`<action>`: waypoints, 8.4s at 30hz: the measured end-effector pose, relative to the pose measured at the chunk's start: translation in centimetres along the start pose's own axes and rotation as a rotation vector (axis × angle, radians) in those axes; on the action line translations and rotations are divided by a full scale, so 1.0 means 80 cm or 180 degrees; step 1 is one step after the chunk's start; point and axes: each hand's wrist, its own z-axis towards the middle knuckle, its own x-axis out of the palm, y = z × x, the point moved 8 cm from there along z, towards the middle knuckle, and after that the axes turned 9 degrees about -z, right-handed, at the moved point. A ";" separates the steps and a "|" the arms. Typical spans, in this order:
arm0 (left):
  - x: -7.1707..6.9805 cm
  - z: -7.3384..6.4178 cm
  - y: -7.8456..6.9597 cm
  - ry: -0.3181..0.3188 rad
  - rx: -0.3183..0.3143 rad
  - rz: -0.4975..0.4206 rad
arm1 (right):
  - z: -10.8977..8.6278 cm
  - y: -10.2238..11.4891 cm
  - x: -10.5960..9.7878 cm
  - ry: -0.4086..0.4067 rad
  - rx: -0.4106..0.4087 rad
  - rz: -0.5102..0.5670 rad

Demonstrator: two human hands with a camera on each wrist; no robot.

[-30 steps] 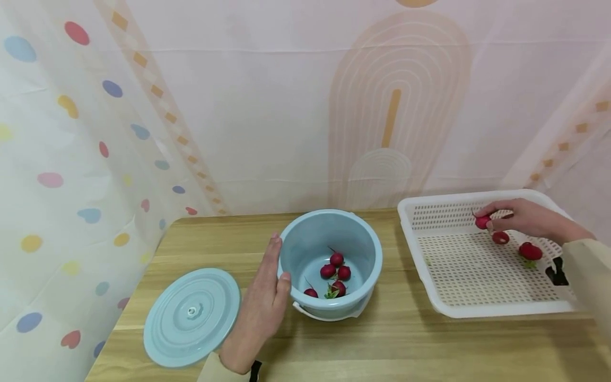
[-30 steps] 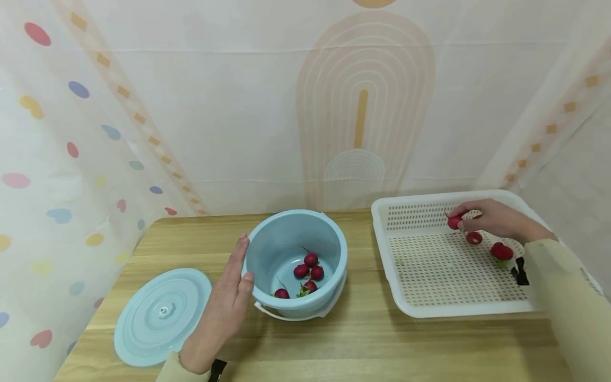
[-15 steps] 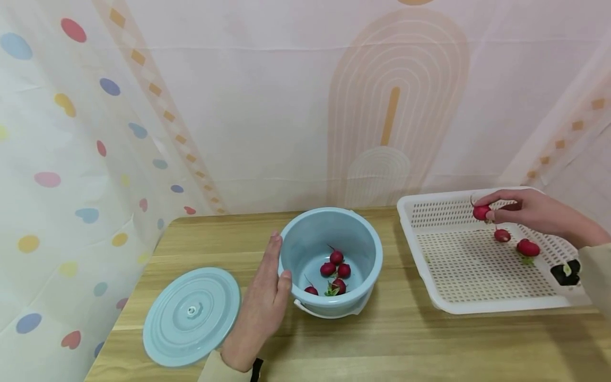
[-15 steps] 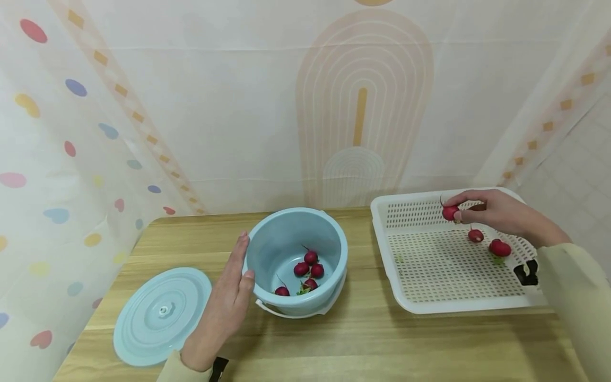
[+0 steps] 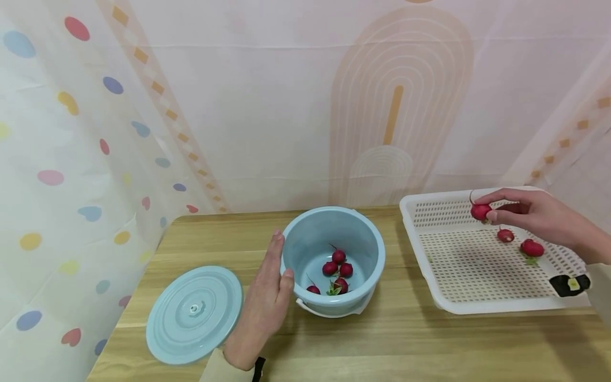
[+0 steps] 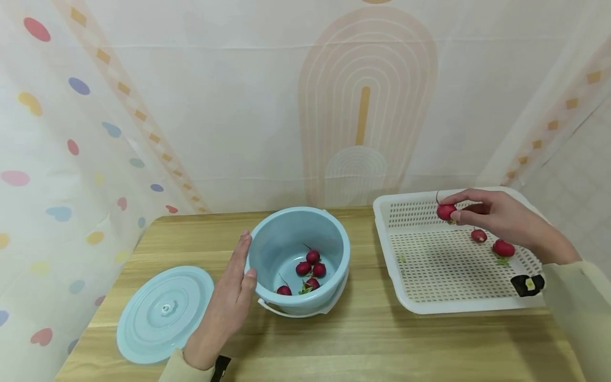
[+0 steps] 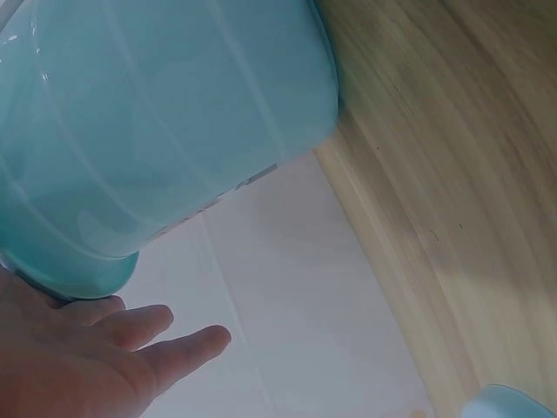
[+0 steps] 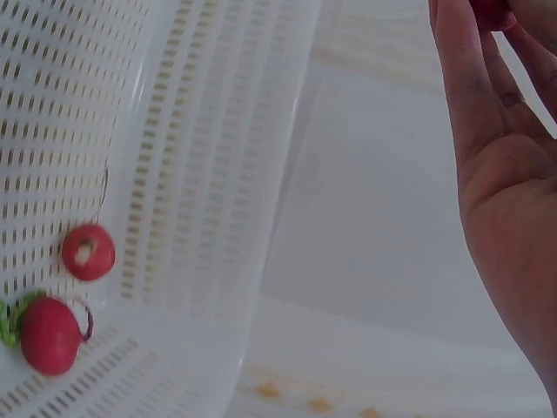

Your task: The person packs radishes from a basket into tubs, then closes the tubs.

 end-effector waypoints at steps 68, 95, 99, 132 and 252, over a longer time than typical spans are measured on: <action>-0.003 0.000 0.007 0.0058 -0.0078 -0.0037 | 0.046 0.231 0.127 0.0079 -0.0833 0.0637; -0.001 0.001 0.008 0.0080 -0.0137 -0.0101 | 0.083 0.258 0.207 0.0694 -0.1377 -0.0743; -0.001 0.001 0.009 0.0085 -0.0144 -0.0116 | 0.077 0.256 0.199 0.0729 -0.1364 -0.0619; -0.001 -0.001 0.007 0.0028 -0.0095 -0.0069 | 0.011 0.113 0.028 -0.0430 0.0244 0.0105; 0.001 -0.006 0.009 0.0030 -0.0149 0.0015 | -0.005 -0.151 0.073 0.1128 0.0498 -0.0792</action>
